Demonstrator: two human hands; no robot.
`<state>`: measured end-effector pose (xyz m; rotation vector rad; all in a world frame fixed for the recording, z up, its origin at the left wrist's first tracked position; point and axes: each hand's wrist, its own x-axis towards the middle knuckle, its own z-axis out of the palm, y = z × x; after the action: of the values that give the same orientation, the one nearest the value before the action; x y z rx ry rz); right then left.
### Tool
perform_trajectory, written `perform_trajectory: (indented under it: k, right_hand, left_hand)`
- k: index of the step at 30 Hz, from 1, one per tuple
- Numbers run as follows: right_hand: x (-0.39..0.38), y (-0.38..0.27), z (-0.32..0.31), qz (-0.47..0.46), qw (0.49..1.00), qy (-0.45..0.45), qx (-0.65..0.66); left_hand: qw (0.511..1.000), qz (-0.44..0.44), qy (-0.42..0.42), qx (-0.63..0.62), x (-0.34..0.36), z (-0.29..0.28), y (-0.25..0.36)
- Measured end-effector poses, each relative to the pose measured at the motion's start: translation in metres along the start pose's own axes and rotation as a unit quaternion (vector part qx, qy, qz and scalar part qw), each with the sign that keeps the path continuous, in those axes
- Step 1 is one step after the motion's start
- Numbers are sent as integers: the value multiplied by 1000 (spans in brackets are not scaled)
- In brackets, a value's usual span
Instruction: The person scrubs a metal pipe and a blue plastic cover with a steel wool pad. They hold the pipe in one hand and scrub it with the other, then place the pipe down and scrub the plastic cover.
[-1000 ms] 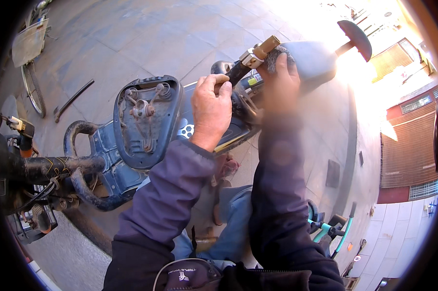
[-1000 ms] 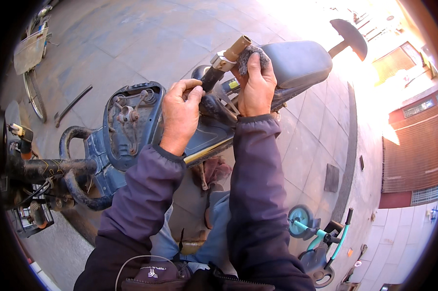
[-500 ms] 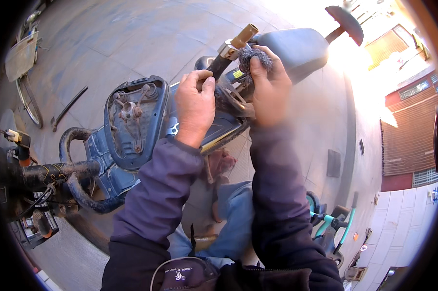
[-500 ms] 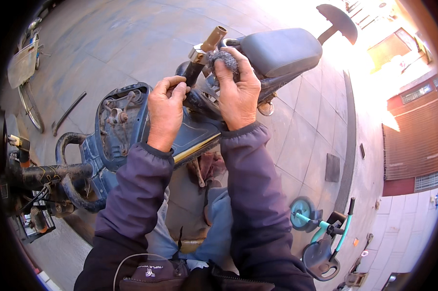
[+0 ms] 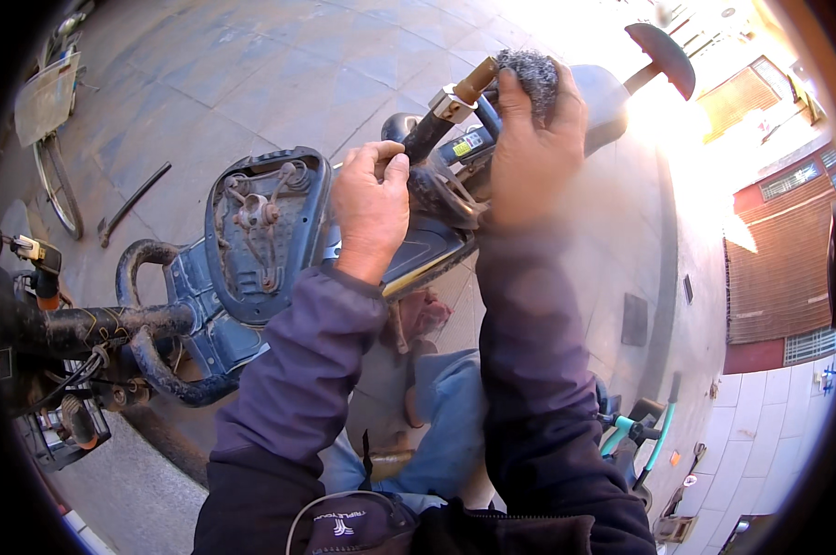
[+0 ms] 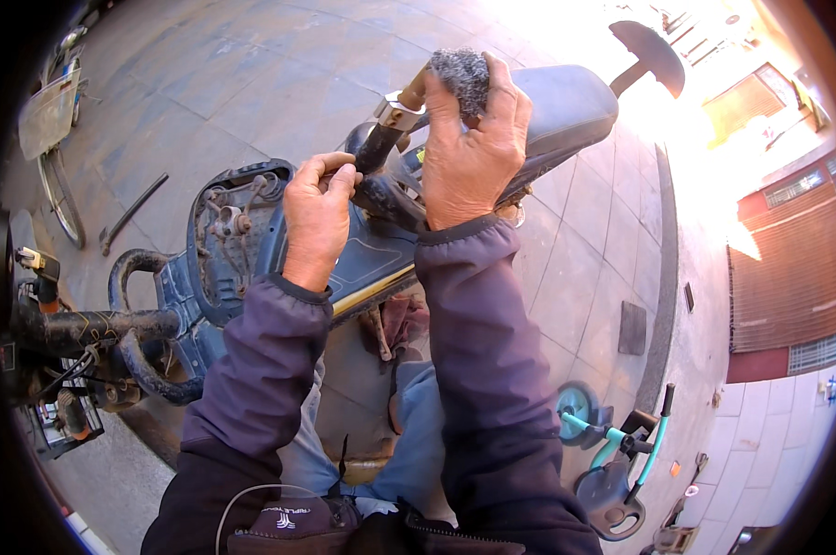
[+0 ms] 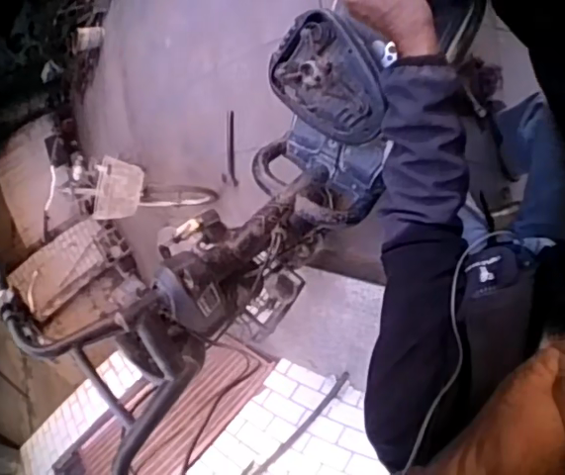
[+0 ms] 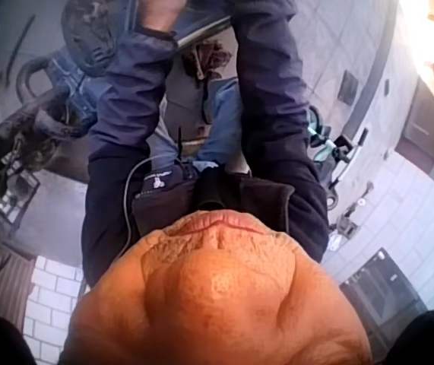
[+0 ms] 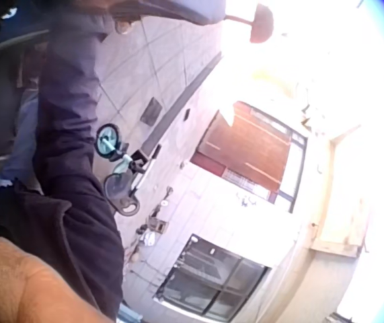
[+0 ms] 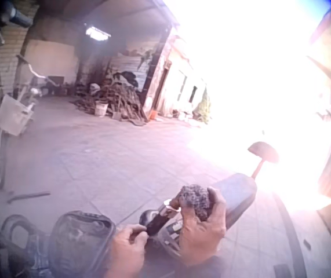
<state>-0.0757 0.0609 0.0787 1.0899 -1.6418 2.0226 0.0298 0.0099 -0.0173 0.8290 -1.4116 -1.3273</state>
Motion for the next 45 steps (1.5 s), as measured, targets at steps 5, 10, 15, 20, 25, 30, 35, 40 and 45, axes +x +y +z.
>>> perform_trajectory:
  k: [5,10,15,20,25,30,35,40,45]
  right_hand:
    - [-23,18,4,-56,989,-15,-139]
    - [-3,0,1,-128,973,-38,-186]
    - [-13,14,-3,-208,950,-93,-213]
    - [-4,10,-3,-181,955,-70,-222]
    - [-5,9,-6,-190,954,-104,-206]
    - [-6,11,-2,-203,949,-84,-226]
    - [0,5,-1,-151,962,-82,-214]
    - [-5,5,-5,-169,948,-113,-245]
    - [-7,5,-1,-196,943,-116,-244]
  left_hand:
    - [999,27,-7,32,-1,2,5]
    - [1000,12,-15,15,-2,0,7]
    - [1000,6,-21,21,-1,3,9]
    - [1000,10,-18,21,-2,1,6]
    - [999,8,-25,29,-4,3,7]
    - [999,10,-28,26,-4,3,5]
    - [1000,10,-18,13,0,4,1]
    - [1000,-5,-11,16,0,4,-1]
    - [1000,-12,-7,13,1,2,1]
